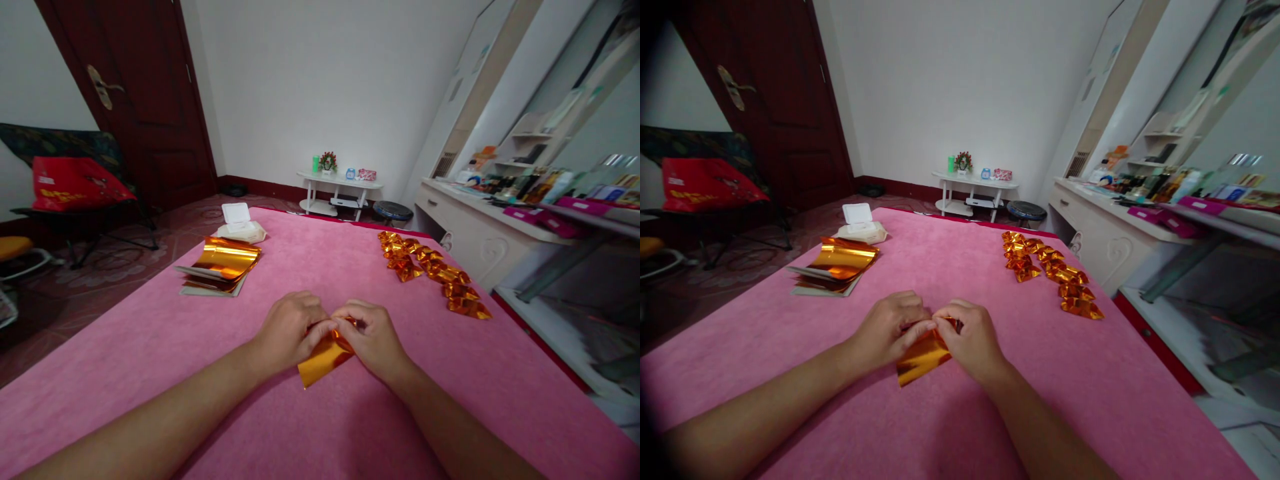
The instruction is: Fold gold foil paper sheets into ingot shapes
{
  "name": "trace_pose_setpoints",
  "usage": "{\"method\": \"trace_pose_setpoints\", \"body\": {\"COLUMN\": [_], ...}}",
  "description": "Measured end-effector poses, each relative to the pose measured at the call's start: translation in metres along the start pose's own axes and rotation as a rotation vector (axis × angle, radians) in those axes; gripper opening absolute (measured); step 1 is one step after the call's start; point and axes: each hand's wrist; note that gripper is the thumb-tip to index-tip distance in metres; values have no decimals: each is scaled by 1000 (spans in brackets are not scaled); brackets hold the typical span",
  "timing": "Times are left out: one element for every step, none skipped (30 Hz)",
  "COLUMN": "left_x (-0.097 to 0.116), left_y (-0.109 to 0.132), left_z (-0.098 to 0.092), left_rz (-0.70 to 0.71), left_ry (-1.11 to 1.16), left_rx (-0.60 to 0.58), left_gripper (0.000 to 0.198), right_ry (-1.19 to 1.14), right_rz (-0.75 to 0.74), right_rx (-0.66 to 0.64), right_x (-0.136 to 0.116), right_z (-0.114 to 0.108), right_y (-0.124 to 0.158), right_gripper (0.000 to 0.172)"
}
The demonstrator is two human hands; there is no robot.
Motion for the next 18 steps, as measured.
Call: {"method": "trace_pose_setpoints", "body": {"left_x": [0, -1, -2, -5, -8, -12, -17, -22, -27, -32, -36, -39, -41, -40, -38, -35, -30, -25], "left_y": [0, 0, 0, 0, 0, 0, -1, -1, -1, -2, -2, -3, -4, -5, -6, -6, -7, -6], "left_z": [-1, -2, -4, -5, -7, -9, -11, -13, -15, -16, -17, -18, -17, -16, -15, -12, -9, -6], "left_rz": [16, 25, 25, 16, 4, -9, -27, -52, -89, -141, -203, -265, -316, -353, -381, -400, -424, -452], "left_ry": [-4, 0, 13, 32, 53, 74, 94, 110, 123, 130, 139, 149, 169, 208, 261, 324, 393, 462], "left_rx": [2, 5, 11, 24, 42, 59, 83, 115, 157, 216, 280, 340, 380, 397, 393, 371, 332, 281], "left_gripper": [32, 32, 33, 33, 34, 34, 34, 33, 33, 34, 34, 35, 36, 36, 34, 32, 30, 31], "right_ry": [-10, -25, -41, -54, -63, -70, -77, -86, -97, -114, -139, -163, -187, -211, -234, -254, -268, -281], "right_rz": [-1, -1, 2, 6, 13, 26, 49, 81, 123, 176, 224, 264, 295, 318, 336, 351, 359, 361], "right_rx": [-4, -5, 2, 14, 30, 49, 73, 102, 132, 186, 230, 260, 272, 264, 238, 200, 167, 139], "right_x": [-2, -4, -5, -5, -4, -1, 3, 9, 15, 21, 26, 29, 31, 30, 27, 23, 18, 12], "right_z": [0, -2, -4, -7, -10, -14, -19, -23, -28, -32, -35, -37, -38, -36, -34, -30, -26, -21], "right_y": [0, 0, -2, -3, -5, -8, -10, -12, -13, -15, -16, -16, -16, -15, -14, -13, -11, -10], "right_gripper": [19, 18, 18, 17, 17, 17, 17, 16, 17, 16, 17, 18, 18, 18, 19, 18, 18, 18]}}
Point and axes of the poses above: each hand's wrist, its own y-axis away from the middle knuckle, its own z-axis out of the palm, x = y × z, and after that the axes turned 9 degrees about x, right-handed
